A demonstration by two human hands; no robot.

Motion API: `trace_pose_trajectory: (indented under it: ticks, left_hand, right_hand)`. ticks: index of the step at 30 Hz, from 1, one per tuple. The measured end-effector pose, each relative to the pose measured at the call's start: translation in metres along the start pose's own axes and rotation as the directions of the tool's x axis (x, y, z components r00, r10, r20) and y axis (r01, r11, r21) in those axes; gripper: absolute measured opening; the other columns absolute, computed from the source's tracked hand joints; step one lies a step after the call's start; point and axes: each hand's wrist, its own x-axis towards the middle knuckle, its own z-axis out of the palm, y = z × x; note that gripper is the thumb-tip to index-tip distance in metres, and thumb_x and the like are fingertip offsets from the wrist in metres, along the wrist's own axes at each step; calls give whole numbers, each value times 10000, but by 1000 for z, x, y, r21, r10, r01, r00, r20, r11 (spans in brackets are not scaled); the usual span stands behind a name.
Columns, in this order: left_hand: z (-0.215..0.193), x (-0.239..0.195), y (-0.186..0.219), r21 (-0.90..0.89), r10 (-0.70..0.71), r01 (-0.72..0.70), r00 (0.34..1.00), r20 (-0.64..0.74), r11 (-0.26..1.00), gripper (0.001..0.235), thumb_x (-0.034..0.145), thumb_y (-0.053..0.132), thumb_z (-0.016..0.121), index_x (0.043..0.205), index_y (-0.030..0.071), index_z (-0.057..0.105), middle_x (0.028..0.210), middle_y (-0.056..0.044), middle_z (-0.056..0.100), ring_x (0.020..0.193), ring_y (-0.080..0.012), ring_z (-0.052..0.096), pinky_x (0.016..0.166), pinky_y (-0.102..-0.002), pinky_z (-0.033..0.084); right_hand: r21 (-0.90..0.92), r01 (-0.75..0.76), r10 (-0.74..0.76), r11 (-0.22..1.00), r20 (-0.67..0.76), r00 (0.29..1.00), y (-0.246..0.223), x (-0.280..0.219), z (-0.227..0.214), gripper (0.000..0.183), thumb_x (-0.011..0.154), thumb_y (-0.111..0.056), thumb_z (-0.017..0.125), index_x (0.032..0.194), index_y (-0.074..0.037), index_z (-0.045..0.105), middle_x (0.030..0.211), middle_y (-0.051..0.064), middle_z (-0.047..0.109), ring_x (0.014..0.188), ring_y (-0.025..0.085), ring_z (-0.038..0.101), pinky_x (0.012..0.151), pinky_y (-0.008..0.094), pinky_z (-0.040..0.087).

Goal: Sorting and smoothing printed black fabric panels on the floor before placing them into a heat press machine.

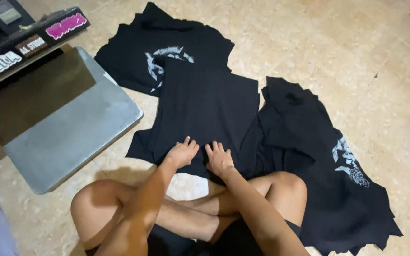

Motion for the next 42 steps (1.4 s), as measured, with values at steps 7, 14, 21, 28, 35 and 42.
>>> trace_pose_trajectory:
  ticks: [7,14,21,28,35,42]
  left_hand:
    - [14,1,8,122,17,1,988,-153,993,435,908,157,708,1291,68,521,1274,-213,605,1254,-459,598,835,-561,608]
    - [1,-4,-3,249,65,92,828,-557,964,107,905,157,566,993,192,615,799,-8,708,730,-216,744,590,-369,587]
    - [-51,-18,23,-206,-143,109,977,-158,973,578,974,438,537,1462,128,504,1582,-123,463,1522,-265,350,1218,-545,273]
    - [-62,-5,23,-127,-181,159,965,-190,979,856,886,336,692,1617,164,281,1606,-156,412,1506,-324,364,1194,-596,313]
    - [-65,7,12,132,-64,214,718,-693,968,800,703,246,874,1434,158,563,1333,-192,634,1257,-366,625,1028,-600,501]
    - [-76,3,35,59,-111,219,688,-717,974,788,659,204,893,1395,193,613,1310,-202,634,1246,-401,618,1002,-659,493]
  right_hand:
    - [24,-13,12,1000,41,999,6,-12,-26,926,899,-473,724,1615,-209,199,1604,184,282,1466,323,318,1089,607,410]
    - [-23,-62,61,998,-60,996,-4,-2,10,738,981,-198,557,1638,-160,223,1367,152,462,1277,316,445,980,515,423]
    - [-109,38,-70,993,-308,949,15,-4,25,645,953,-235,547,1571,-125,397,1222,122,516,1140,312,490,933,574,401]
    - [-177,94,-192,980,-702,686,39,0,8,653,761,-303,734,1367,-116,578,1003,88,494,940,289,500,759,476,411]
    - [114,-59,115,992,-584,803,44,-38,-60,504,972,-198,574,1463,-280,496,1286,124,548,1238,317,551,1017,544,436]
    - [485,-310,332,817,43,942,64,-106,-134,1057,869,-803,522,1638,-125,266,1664,265,269,1570,408,221,1236,645,181]
